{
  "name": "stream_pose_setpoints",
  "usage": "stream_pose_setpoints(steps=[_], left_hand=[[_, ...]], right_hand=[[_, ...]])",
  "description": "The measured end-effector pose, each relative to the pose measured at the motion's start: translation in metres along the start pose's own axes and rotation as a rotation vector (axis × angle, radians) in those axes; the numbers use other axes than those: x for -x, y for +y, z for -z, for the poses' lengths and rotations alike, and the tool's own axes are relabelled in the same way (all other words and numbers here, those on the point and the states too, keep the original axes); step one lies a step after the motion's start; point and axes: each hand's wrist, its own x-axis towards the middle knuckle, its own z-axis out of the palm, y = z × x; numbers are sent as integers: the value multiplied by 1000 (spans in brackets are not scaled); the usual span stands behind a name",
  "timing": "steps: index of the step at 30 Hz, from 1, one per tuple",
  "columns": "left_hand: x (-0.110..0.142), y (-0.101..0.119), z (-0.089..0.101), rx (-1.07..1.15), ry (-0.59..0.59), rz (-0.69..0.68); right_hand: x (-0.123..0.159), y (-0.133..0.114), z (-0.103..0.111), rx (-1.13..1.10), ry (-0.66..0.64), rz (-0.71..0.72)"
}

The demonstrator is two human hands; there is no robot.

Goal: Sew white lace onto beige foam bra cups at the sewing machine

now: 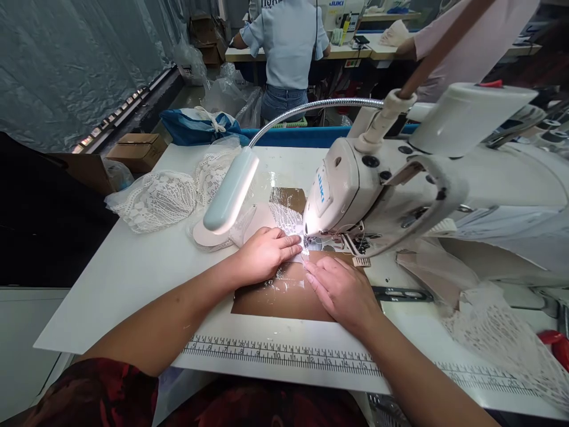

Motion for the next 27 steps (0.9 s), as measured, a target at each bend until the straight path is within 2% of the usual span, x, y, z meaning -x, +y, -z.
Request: stream_pose_setpoints(steps=[5, 10, 20, 24, 27], left_hand=[[0, -6, -2, 5, 26, 28], [0, -13, -6, 64, 103, 107], [7, -9, -1, 121, 216, 161], [6, -14, -4, 183, 247, 253], [10, -16, 5, 198, 254, 302]], right_hand=[[-1, 0, -1, 10, 1, 4], [-1, 0, -1, 17, -2, 10], [-3, 1, -2, -77, -7, 9], [-1, 0, 12, -159, -72, 20], [11, 5, 33, -162, -132, 20]])
